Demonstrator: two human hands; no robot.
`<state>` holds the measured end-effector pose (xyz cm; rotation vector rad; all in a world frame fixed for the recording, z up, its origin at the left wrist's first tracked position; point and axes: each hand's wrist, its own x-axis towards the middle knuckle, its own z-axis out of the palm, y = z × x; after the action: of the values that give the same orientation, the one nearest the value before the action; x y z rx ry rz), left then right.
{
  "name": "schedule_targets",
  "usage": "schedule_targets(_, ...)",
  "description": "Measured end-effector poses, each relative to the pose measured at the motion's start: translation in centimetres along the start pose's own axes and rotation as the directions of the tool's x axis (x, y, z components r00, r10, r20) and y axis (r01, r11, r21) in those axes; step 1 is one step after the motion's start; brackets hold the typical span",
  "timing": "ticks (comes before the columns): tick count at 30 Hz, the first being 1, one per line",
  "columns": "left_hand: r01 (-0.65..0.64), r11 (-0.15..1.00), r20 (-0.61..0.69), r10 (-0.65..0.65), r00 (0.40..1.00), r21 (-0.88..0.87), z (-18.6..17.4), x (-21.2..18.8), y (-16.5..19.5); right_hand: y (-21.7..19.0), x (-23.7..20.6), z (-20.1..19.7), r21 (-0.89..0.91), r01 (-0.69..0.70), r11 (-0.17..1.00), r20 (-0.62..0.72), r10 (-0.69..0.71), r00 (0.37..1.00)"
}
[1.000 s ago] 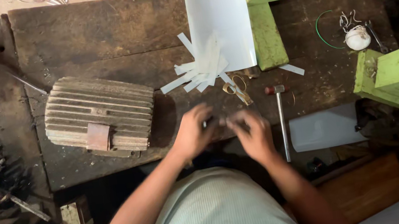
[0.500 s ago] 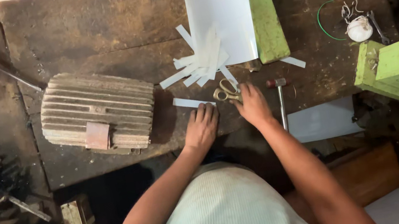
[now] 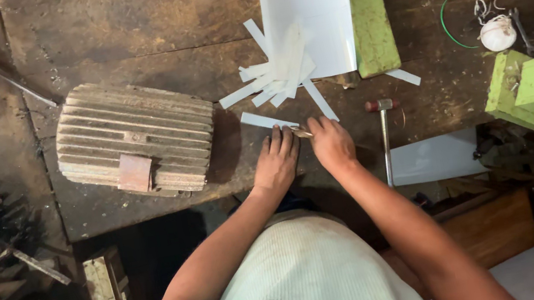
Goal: The person cuts white strips with scissors and inserts them into slots on a motor housing. They repeatedly pick up strips, cut them, and place them into the housing while occasionally adjusting the housing position.
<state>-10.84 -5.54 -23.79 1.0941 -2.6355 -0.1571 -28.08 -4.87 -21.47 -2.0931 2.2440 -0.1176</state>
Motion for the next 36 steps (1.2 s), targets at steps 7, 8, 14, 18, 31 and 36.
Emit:
schedule_targets(7, 0.001, 0.999, -0.064, 0.002, 0.998, 0.040, -0.1, 0.0, 0.4, 1.2, 2.3, -1.2, 0.333, -0.086, 0.939, 0.134, 0.043, 0.990)
schedule_targets(8, 0.011, 1.000, -0.058, -0.010, 0.998, 0.025, -0.2, -0.1, 0.4, 1.2, 2.0, -1.1, 0.289, -0.066, 0.955, 0.118, 0.033, 0.992)
schedule_targets(14, 0.020, 0.999, -0.027, -0.021, 0.999, -0.047, -0.2, 0.0, -0.2, 0.8, -0.7, 0.7, 0.103, 0.076, 0.992, -0.053, -0.070, 0.996)
schedule_targets(18, 0.031, 0.998, -0.026, -0.033, 0.999, -0.055, -0.2, 0.7, 0.0, 0.9, 0.0, 0.6, -0.045, 0.093, 0.995, -0.059, -0.096, 0.994)
schedule_targets(31, -0.314, 0.841, -0.259, 0.215, 0.941, -0.440, -5.1, 1.5, -2.3, 0.6, -1.1, -2.2, 0.709, -0.683, 0.175, 0.648, 0.220, 0.729)
schedule_targets(36, -0.240, 0.697, -0.184, 0.156, 0.971, -0.676, -10.7, -1.9, -0.6, -1.1, -2.2, -4.5, 0.873, -0.476, -0.105, 0.487, 0.240, 0.840)
